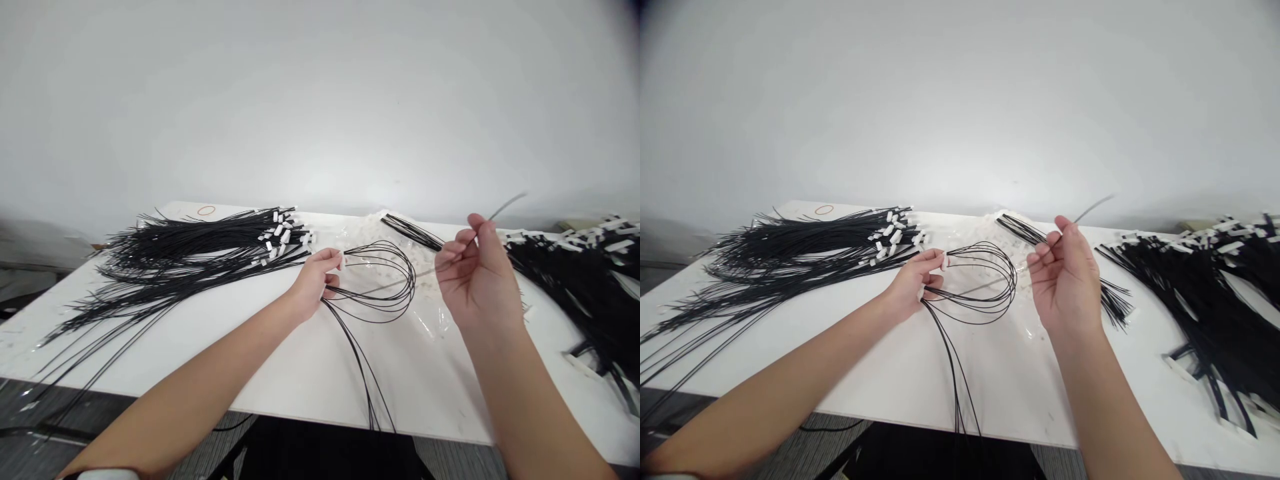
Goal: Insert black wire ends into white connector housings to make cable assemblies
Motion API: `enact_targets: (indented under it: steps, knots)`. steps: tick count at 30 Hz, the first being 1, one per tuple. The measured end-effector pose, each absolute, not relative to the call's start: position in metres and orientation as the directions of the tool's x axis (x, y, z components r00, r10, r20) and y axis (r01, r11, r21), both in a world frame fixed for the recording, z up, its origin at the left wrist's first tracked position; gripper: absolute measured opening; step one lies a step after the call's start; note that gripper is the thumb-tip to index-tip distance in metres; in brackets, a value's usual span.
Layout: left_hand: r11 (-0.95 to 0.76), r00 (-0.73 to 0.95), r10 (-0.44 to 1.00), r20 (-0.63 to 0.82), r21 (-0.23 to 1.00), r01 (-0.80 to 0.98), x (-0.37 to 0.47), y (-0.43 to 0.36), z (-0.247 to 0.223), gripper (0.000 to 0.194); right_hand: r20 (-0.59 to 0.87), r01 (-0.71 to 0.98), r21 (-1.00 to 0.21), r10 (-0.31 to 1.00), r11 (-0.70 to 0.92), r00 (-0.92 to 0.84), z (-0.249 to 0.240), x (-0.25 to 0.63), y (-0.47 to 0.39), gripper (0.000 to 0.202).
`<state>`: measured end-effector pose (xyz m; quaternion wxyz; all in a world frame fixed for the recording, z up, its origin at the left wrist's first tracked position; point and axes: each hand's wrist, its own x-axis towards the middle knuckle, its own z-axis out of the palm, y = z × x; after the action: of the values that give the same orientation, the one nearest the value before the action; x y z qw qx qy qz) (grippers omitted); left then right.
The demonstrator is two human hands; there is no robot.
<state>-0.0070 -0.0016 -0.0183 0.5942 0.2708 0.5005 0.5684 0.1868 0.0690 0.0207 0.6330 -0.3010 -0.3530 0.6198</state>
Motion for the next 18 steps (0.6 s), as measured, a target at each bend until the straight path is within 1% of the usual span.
enact_targets:
  steps: [2, 4, 5, 8, 11, 14, 18]
  knots:
    - [0.208, -0.141, 0.949, -0.283, 0.895, -0.394, -0.007, -0.002, -0.019, 0.023, 0.063, -0.481, -0.877, 0.989, -0.009, -0.134, 0.021, 0.185, 0.065, 0.022]
    - [0.206, -0.138, 0.951, -0.276, 0.902, -0.379, -0.007, -0.002, -0.019, 0.022, 0.031, -0.326, -0.944, 0.970, -0.051, -0.242, 0.020, 0.182, 0.059, 0.019]
    - [0.204, -0.136, 0.953, -0.271, 0.905, -0.373, -0.007, -0.002, -0.020, 0.022, 0.022, -0.234, -0.971, 0.961, -0.044, -0.274, 0.020, 0.180, 0.055, 0.018]
    - [0.189, -0.126, 0.960, -0.249, 0.913, -0.362, -0.007, -0.002, -0.020, 0.021, 0.068, 0.039, -0.996, 0.950, 0.083, -0.304, 0.018, 0.174, 0.046, 0.018]
    - [0.164, -0.115, 0.969, -0.217, 0.920, -0.355, -0.007, -0.002, -0.021, 0.022, 0.136, 0.233, -0.945, 0.923, 0.230, -0.361, 0.016, 0.172, 0.041, 0.015]
    - [0.151, -0.102, 0.975, -0.197, 0.924, -0.351, -0.007, -0.002, -0.021, 0.023, 0.160, 0.323, -0.896, 0.900, 0.304, -0.405, 0.014, 0.173, 0.041, 0.010]
    - [0.150, -0.091, 0.977, -0.192, 0.928, -0.342, -0.007, -0.002, -0.020, 0.023, 0.198, 0.331, -0.884, 0.907, 0.330, -0.372, 0.011, 0.172, 0.042, 0.009]
